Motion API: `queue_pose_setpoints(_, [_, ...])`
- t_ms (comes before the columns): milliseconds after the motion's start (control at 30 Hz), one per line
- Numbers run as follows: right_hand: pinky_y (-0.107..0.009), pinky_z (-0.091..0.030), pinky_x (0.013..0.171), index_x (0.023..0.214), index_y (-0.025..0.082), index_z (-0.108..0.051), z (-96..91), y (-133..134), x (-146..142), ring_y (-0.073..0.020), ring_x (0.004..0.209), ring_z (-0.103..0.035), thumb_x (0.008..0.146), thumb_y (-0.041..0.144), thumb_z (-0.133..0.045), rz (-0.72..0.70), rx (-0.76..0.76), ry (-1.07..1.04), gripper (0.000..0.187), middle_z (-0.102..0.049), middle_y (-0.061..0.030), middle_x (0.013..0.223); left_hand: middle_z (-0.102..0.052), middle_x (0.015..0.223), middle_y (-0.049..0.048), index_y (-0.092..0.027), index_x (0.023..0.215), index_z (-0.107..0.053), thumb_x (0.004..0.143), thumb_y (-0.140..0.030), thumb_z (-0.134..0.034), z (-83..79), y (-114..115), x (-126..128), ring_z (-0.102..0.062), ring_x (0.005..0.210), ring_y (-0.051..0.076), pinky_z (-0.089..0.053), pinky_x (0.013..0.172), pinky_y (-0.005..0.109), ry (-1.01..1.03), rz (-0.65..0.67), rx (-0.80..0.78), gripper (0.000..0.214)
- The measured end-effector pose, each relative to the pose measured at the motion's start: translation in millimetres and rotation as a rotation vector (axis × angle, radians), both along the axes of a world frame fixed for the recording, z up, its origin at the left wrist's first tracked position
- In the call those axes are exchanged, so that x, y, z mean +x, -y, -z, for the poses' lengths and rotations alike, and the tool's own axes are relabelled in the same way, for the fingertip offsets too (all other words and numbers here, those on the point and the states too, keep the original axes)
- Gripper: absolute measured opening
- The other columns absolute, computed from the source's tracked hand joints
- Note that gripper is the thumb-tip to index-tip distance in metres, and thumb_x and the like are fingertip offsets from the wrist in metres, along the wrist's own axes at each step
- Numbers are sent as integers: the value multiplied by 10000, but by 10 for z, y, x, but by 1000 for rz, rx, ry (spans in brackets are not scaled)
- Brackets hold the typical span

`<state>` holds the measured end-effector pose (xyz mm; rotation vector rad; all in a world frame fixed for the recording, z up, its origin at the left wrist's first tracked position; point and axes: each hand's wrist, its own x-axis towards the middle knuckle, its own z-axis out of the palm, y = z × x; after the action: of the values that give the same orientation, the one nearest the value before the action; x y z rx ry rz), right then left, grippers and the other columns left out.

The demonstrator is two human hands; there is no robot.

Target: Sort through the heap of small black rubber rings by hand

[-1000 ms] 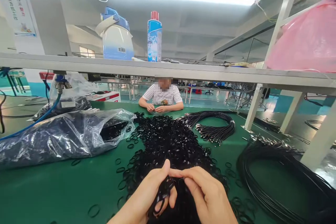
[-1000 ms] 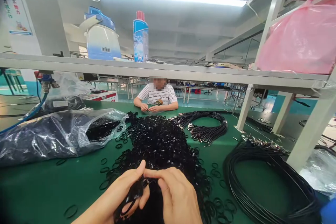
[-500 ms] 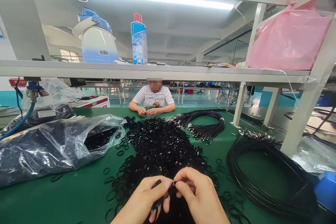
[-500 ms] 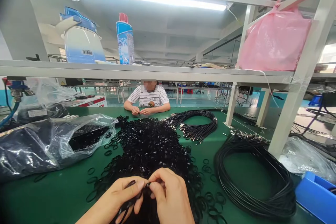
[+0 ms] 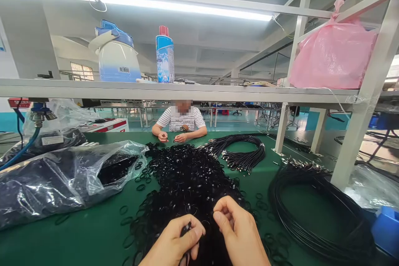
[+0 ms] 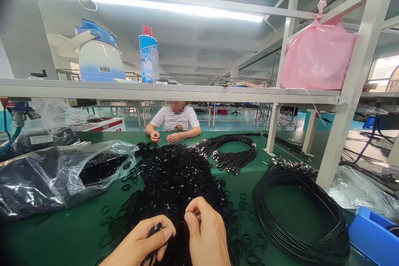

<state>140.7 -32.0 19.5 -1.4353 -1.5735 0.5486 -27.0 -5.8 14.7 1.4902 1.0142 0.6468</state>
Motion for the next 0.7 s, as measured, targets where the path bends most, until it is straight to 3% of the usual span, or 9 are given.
queue_pose_setpoints(100, [-221, -403, 620, 757, 221, -574, -27, 6, 47, -144, 664, -569, 834, 194, -465, -3, 28, 1, 136, -616, 28, 719, -552, 540, -45, -151, 815, -551, 805, -420, -530, -7, 5, -15, -343, 339, 35, -253, 324, 141, -29, -16, 24, 270])
queue_pose_setpoints(233, [-207, -417, 699, 911, 257, -639, -29, 59, -24, -141, 770, -598, 798, 138, -522, -159, 77, 27, 202, -653, 28, 839, -576, 588, -39, -149, 989, -568, 766, -387, -584, -45, 50, 8, -376, 388, 54, -279, 371, 164, -120, -15, 20, 326])
queue_pose_setpoints(333, [-189, -408, 730, 881, 272, -656, 22, 87, -122, -130, 787, -589, 745, 69, -568, -265, 114, 61, 259, -643, 39, 827, -609, 710, -24, -159, 871, -614, 666, -212, -668, -109, 90, 46, -525, 644, 117, -412, 577, 197, -99, 27, 165, 219])
queue_pose_setpoints(400, [-183, -403, 713, 796, 240, -651, 51, 85, -144, -126, 780, -585, 746, 30, -536, -288, 142, 86, 245, -632, 30, 790, -612, 777, -28, -160, 801, -616, 609, -135, -687, -143, 101, 52, -524, 791, 141, -413, 709, 206, -54, 64, 227, 206])
queue_pose_setpoints(567, [-217, -397, 668, 752, 202, -589, 7, 47, -55, -135, 735, -573, 808, 73, -459, -137, 77, 94, 192, -613, 16, 763, -538, 703, -59, -188, 1056, -560, 666, -321, -696, -115, 66, -8, -411, 497, 67, -356, 460, 184, -62, 53, 97, 433])
queue_pose_setpoints(700, [-246, -403, 668, 784, 218, -626, -26, 30, -22, -153, 710, -576, 823, 161, -484, -90, -6, 107, 158, -633, 20, 752, -564, 638, -27, -142, 868, -601, 785, -423, -564, -92, 53, -21, -373, 430, 51, -302, 409, 171, -52, -15, 96, 295])
